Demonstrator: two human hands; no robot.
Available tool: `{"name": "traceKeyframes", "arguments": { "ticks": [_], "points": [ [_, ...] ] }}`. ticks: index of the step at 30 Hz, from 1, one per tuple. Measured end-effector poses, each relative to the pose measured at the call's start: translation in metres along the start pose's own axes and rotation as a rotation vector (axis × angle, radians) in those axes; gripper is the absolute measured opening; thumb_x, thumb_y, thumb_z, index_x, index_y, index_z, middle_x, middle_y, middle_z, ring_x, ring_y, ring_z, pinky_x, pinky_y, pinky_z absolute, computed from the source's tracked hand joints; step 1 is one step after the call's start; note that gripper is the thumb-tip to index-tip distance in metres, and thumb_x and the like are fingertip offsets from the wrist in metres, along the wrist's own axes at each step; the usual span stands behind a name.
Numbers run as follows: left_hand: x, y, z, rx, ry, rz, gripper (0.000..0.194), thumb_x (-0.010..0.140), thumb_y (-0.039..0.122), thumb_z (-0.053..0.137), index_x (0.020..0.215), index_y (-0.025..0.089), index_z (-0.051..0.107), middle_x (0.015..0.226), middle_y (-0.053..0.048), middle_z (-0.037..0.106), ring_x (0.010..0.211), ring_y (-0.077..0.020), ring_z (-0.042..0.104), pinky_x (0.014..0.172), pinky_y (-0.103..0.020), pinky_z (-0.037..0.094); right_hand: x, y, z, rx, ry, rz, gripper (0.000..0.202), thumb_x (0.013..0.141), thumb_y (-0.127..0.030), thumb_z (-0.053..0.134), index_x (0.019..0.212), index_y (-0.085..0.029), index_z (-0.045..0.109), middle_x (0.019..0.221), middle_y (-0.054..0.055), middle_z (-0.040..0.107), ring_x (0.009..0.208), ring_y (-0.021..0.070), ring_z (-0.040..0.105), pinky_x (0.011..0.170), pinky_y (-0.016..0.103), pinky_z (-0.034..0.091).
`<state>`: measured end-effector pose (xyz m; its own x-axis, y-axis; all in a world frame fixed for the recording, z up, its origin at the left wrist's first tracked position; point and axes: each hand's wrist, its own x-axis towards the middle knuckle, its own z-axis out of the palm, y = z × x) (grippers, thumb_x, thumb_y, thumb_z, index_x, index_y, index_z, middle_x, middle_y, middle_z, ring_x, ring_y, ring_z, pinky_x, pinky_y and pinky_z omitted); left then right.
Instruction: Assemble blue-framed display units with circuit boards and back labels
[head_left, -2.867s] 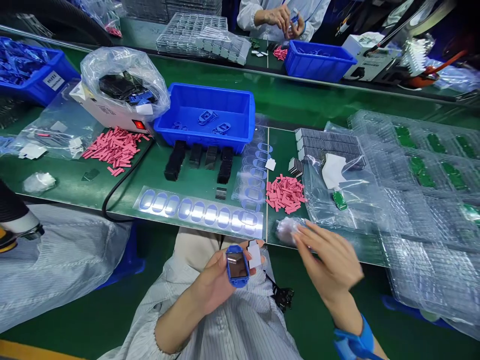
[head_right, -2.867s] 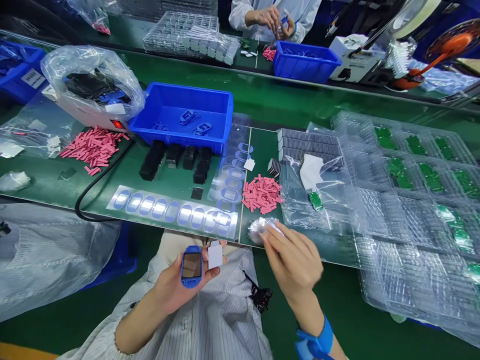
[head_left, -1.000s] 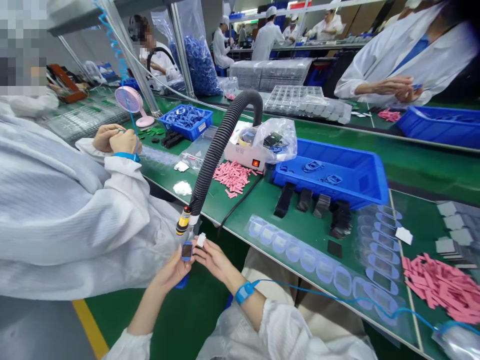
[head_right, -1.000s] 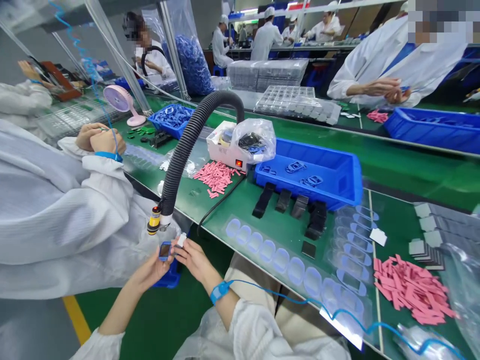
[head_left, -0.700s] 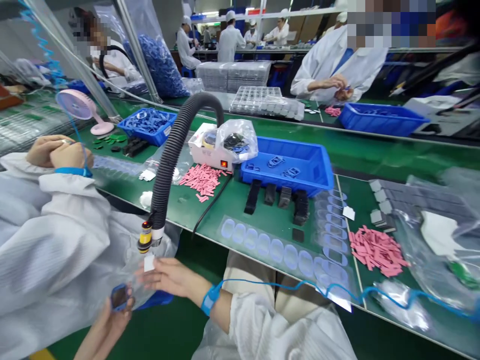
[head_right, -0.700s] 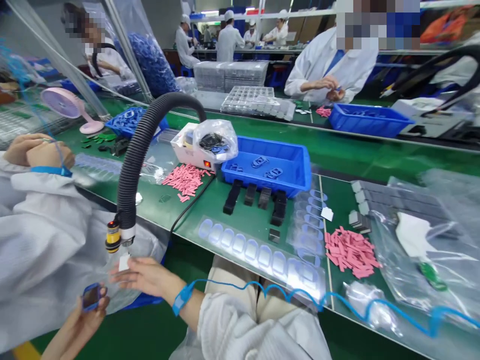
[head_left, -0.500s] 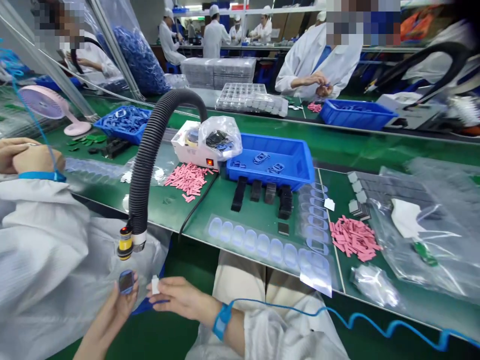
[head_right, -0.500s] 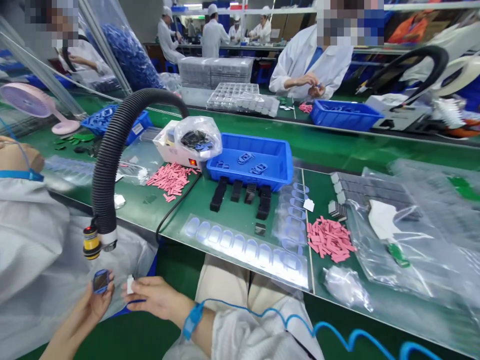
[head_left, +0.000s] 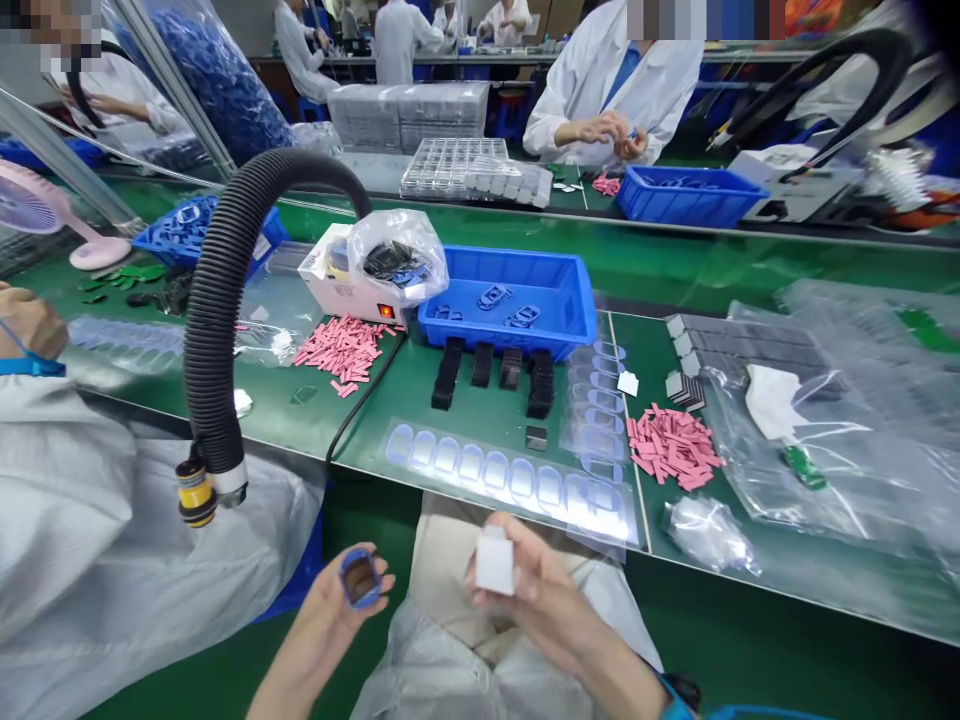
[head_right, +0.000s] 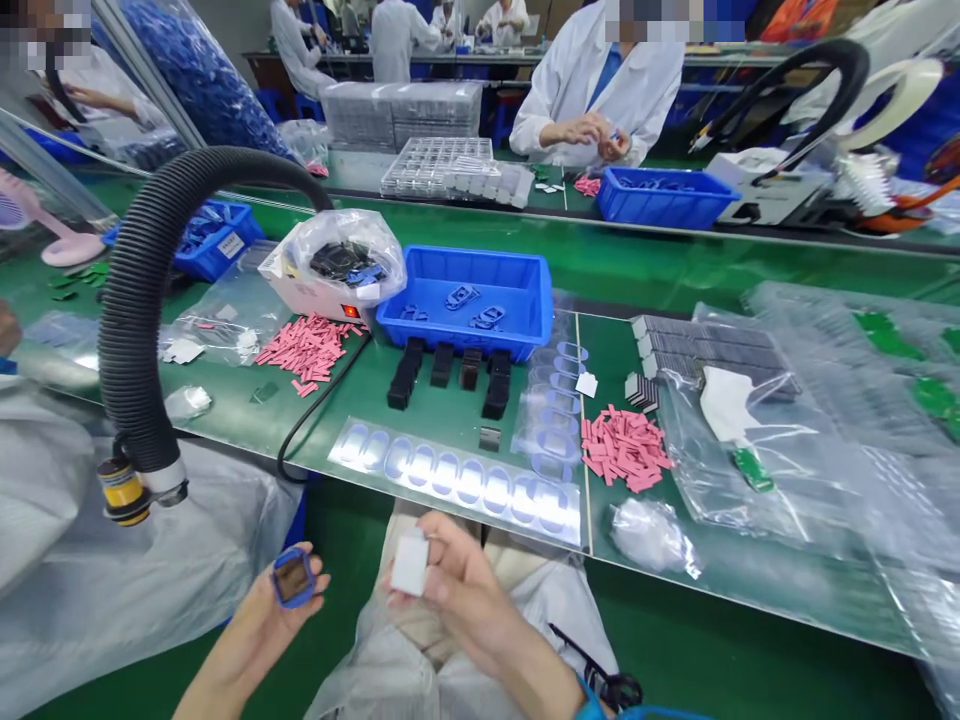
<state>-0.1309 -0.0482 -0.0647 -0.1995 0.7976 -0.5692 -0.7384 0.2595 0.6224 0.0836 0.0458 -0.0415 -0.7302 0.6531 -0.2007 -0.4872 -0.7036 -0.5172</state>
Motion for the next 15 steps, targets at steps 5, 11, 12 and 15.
{"name": "traceKeyframes", "arguments": {
  "ticks": [5,11,12,15],
  "points": [
    [-0.003,-0.024,0.088,-0.089,-0.284,0.007,0.030,0.067,0.038,0.077,0.093,0.024,0.074,0.087,-0.003,0.076,0.081,-0.0161,0.070,0.066,-0.020,0.056,-0.024,-0.042,0.001,0.024,-0.001,-0.269,0.033,0.075,-0.044,0.072,0.098,-0.025,0.058,0.075,0.001,0.064,0.062,0.0108,0.055,0.058,0.021,0.042],
    [-0.006,-0.025,0.153,-0.021,-0.576,0.086,0.028,0.074,0.039,0.072,0.099,0.026,0.070,0.094,0.000,0.076,0.087,-0.0119,0.069,0.074,-0.016,0.053,-0.041,-0.057,0.002,0.092,0.062,-0.346,0.028,0.076,-0.046,0.069,0.095,-0.027,0.062,0.068,0.000,0.058,0.055,0.0112,0.046,0.053,0.023,0.039],
    [-0.006,-0.025,0.159,-0.004,-0.600,0.102,0.028,0.075,0.038,0.071,0.100,0.027,0.069,0.096,0.000,0.075,0.089,-0.0115,0.068,0.075,-0.016,0.052,-0.042,-0.058,0.002,0.090,0.074,-0.356,0.027,0.077,-0.047,0.068,0.093,-0.027,0.063,0.067,0.000,0.057,0.054,0.0114,0.045,0.052,0.023,0.038],
    [-0.007,-0.027,0.173,0.022,-0.671,0.111,0.027,0.078,0.036,0.069,0.104,0.028,0.068,0.100,0.000,0.074,0.093,-0.0119,0.068,0.081,-0.017,0.051,-0.048,-0.063,0.000,0.064,0.096,-0.378,0.024,0.079,-0.048,0.065,0.089,-0.027,0.064,0.065,0.001,0.057,0.055,0.0119,0.047,0.053,0.023,0.039]
  ]
}}
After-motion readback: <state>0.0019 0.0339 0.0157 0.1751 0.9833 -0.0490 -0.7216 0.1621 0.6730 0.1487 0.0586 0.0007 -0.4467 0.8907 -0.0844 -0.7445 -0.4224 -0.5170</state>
